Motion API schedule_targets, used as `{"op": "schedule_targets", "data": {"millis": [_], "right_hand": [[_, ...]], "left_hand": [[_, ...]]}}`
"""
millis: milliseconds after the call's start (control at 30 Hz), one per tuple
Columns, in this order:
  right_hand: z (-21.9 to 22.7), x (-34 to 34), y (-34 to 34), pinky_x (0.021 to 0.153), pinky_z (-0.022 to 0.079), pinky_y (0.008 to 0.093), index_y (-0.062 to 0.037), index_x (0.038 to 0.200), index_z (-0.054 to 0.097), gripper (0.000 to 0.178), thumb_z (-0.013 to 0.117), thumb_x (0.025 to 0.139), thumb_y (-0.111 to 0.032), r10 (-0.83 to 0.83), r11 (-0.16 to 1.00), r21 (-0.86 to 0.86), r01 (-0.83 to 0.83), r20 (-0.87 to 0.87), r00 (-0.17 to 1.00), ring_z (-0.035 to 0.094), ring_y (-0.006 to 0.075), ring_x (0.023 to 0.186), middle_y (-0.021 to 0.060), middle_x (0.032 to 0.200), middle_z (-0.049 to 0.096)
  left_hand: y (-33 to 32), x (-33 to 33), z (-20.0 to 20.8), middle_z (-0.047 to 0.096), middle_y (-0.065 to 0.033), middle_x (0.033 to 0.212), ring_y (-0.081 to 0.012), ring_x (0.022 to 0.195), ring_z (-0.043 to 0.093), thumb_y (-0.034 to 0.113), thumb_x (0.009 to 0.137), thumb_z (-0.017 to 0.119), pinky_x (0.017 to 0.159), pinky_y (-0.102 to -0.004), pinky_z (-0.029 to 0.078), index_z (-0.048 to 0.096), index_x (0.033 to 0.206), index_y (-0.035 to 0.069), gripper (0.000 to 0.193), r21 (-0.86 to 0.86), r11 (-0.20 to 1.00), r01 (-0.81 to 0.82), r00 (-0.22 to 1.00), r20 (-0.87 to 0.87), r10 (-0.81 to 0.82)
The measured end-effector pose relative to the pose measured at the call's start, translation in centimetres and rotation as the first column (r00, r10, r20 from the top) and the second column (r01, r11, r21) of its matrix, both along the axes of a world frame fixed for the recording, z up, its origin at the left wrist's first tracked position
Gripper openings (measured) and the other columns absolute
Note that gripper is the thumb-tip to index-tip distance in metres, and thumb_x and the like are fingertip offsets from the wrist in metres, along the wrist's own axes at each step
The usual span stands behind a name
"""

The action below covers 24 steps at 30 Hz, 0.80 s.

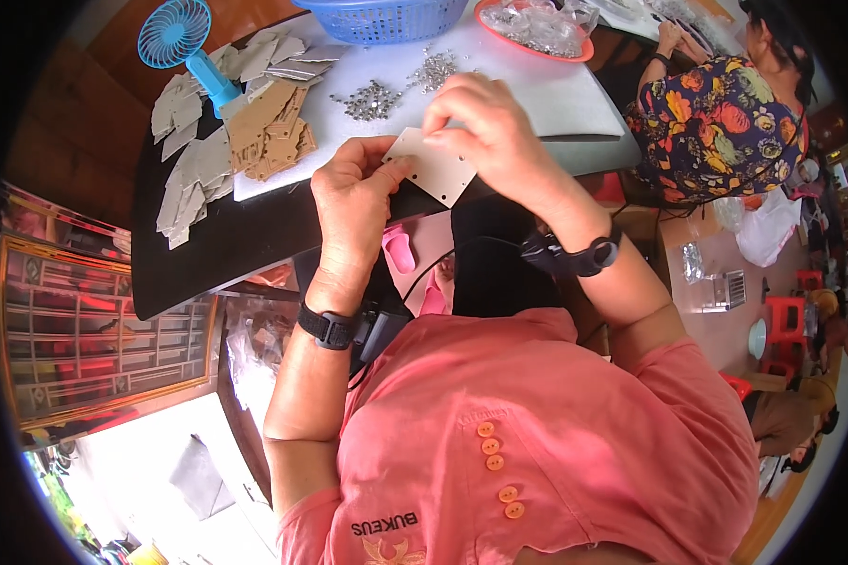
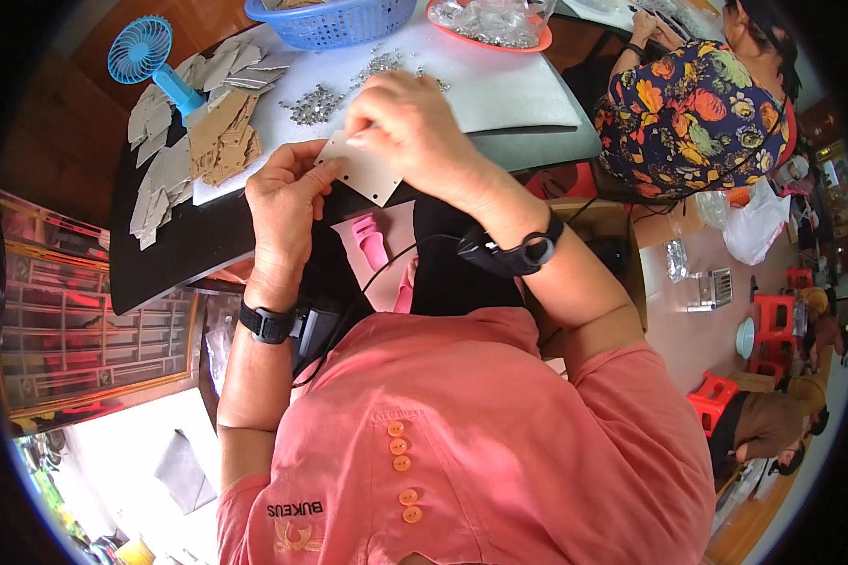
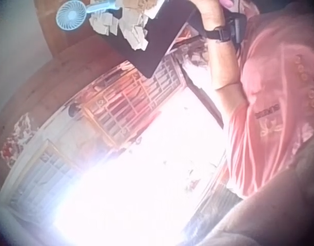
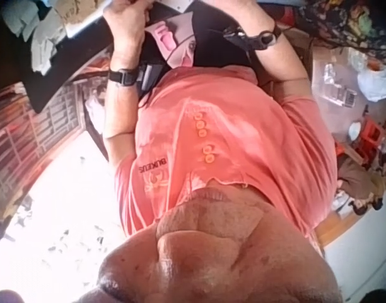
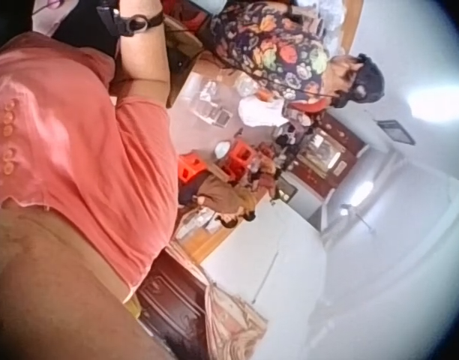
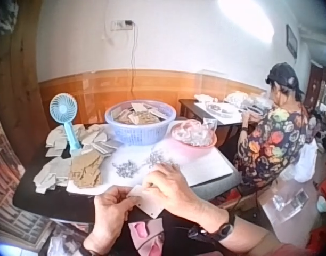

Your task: Manually inserting metal eyelets or components into leather/cardboard shoe upper parts.

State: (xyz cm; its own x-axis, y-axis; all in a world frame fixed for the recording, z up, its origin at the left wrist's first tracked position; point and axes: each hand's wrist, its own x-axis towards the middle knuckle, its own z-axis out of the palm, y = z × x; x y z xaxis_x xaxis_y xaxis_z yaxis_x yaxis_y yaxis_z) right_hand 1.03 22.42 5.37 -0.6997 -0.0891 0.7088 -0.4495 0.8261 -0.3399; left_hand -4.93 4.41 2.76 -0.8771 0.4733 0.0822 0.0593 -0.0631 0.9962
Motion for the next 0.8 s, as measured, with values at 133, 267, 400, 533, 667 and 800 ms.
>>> {"op": "schedule_targets", "data": {"millis": [133,267,400,533,667,800], "right_hand": [[-1.3,-0.9,-0.8,0.08,0.038,0.0363,-0.0124,0.08,0.06,0.01,0.07,0.078,-0.013,0.025,0.998,-0.049,-0.024,0.011,1.0,0.057,0.0207,0.089,-0.0009,0.086,0.058],[-2.2,-1.1,-1.2,0.079,0.04,0.0357,-0.0096,0.079,0.061,0.011,0.072,0.078,-0.011,0.055,0.976,-0.214,-0.039,0.069,0.996,0.059,0.0213,0.085,0.0001,0.085,0.059],[-1.8,-1.0,-1.5,0.075,0.045,0.0359,-0.0062,0.078,0.061,0.012,0.073,0.076,-0.007,0.119,0.928,-0.363,-0.085,0.074,0.99,0.059,0.0229,0.081,0.0029,0.082,0.059],[-1.5,-1.0,-1.5,0.073,0.048,0.0357,-0.0031,0.078,0.06,0.013,0.072,0.075,-0.003,0.131,0.942,-0.321,-0.097,0.084,0.988,0.06,0.0236,0.079,0.0053,0.081,0.059],[-1.8,-1.2,-1.3,0.073,0.048,0.0353,-0.002,0.079,0.06,0.013,0.072,0.075,-0.001,0.178,0.937,-0.313,-0.158,0.035,0.983,0.059,0.0226,0.08,0.0051,0.082,0.059],[-1.8,-1.3,-1.3,0.073,0.047,0.0351,-0.0018,0.079,0.06,0.013,0.072,0.075,-0.001,0.198,0.93,-0.32,-0.18,0.022,0.98,0.059,0.0229,0.08,0.0053,0.082,0.059]], "left_hand": [[0.2,0.3,-0.2,0.065,-0.0018,0.077,-0.0032,0.059,0.051,0.0,0.082,0.071,0.046,-0.017,0.037,0.068,0.103,-0.003,0.021,0.014,1.0,-0.009,1.0,-0.011,0.009],[0.0,0.5,-0.4,0.063,-0.0005,0.074,-0.0026,0.057,0.05,0.0,0.081,0.073,0.046,-0.017,0.036,0.069,0.1,-0.002,0.02,0.056,0.998,-0.009,1.0,-0.018,0.01],[-0.4,0.6,-0.4,0.064,-0.0002,0.074,-0.0023,0.056,0.049,0.0,0.08,0.074,0.046,-0.017,0.034,0.07,0.097,-0.002,0.018,0.071,0.997,0.014,1.0,-0.028,-0.012],[-0.4,0.6,-0.4,0.065,-0.0003,0.074,-0.0021,0.056,0.049,0.0,0.08,0.074,0.046,-0.017,0.034,0.07,0.096,-0.001,0.017,0.091,0.996,0.01,1.0,-0.004,-0.01],[-0.5,0.5,-0.1,0.067,-0.0022,0.077,-0.0049,0.064,0.055,-0.001,0.08,0.073,0.057,-0.0199,0.042,0.07,0.095,-0.003,0.015,0.074,0.997,0.029,1.0,0.002,-0.029],[-0.6,0.6,0.3,0.069,-0.0042,0.079,-0.0077,0.072,0.061,-0.003,0.081,0.072,0.067,-0.0226,0.05,0.069,0.095,-0.004,0.014,0.078,0.996,0.046,0.998,0.045,-0.05]]}}
